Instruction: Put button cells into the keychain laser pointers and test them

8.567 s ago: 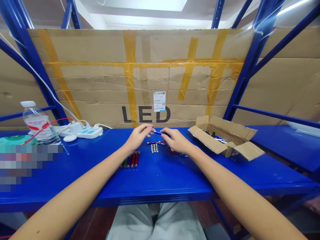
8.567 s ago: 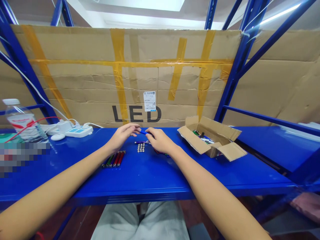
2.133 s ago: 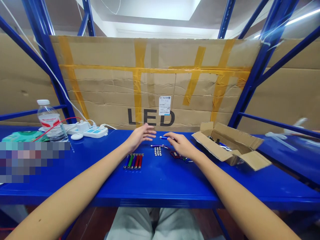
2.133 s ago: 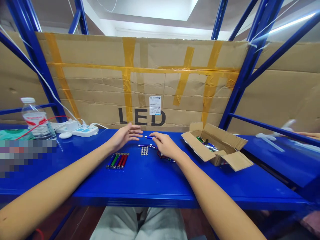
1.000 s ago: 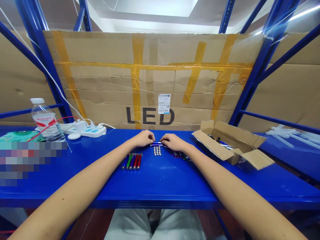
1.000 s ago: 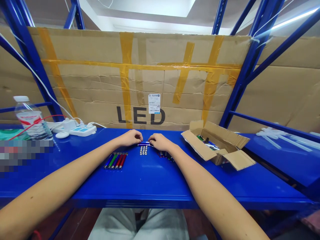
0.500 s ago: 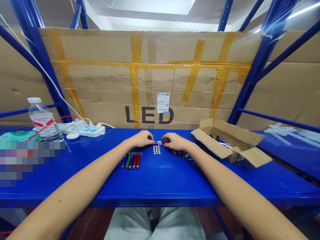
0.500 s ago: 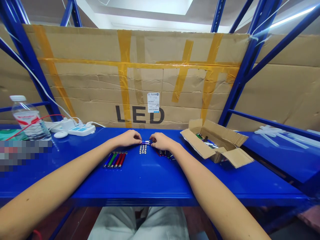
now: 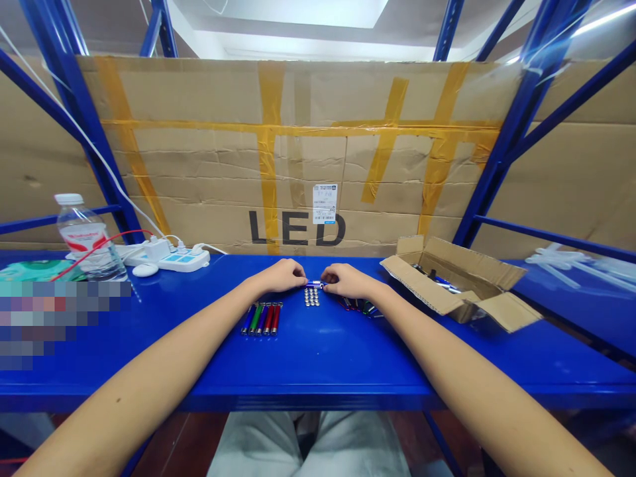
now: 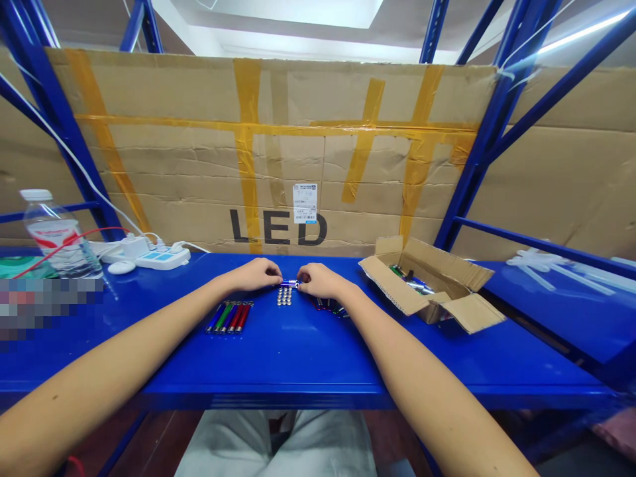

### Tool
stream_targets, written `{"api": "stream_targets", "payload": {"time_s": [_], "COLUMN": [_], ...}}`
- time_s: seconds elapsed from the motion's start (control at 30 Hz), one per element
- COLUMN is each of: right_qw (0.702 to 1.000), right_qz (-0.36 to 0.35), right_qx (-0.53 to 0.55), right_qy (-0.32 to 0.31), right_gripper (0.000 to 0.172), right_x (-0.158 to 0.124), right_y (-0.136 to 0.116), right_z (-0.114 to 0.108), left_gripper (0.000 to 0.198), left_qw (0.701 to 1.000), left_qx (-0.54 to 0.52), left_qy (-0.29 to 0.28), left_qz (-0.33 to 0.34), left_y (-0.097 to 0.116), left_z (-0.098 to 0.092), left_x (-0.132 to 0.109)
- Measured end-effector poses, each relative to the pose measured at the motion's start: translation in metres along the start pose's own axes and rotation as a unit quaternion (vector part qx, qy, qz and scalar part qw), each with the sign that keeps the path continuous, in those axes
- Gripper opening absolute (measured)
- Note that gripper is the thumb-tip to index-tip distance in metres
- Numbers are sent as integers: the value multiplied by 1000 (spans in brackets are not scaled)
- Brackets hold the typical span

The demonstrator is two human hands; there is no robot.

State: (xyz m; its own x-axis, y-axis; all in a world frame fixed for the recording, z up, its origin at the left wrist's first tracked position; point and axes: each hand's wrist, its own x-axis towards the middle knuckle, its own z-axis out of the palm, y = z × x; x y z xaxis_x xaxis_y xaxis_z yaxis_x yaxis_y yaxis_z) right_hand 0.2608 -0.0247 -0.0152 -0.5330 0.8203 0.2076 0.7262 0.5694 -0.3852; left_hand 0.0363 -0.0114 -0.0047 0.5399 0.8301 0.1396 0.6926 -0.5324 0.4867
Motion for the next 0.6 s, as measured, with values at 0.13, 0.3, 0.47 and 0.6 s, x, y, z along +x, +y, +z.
{"api": "stream_targets", "payload": {"time_s": [0.13, 0.3, 0.47, 0.6], "right_qw": [1000, 1000, 997, 984], "right_qz": [2, -4, -11, -119], "right_qx": [-1, -8, -28, -23], "right_qy": [6, 10, 66, 128], "right_gripper": [18, 24, 31, 22], "right_x": [-1, 1, 1, -12], "right_y": [-3, 1, 0, -32], "right_z": [0, 3, 3, 0], "left_gripper": [25, 25, 19, 15], "left_qw": [1000, 1000, 999, 994], "left_qx": [3, 11, 17, 21], "left_qy": [-3, 6, 28, -107], "left_qz": [3, 12, 22, 27], "left_y": [2, 1, 0, 5], "left_z": [-1, -1, -21, -42], "left_x": [-1, 0, -8, -26]}}
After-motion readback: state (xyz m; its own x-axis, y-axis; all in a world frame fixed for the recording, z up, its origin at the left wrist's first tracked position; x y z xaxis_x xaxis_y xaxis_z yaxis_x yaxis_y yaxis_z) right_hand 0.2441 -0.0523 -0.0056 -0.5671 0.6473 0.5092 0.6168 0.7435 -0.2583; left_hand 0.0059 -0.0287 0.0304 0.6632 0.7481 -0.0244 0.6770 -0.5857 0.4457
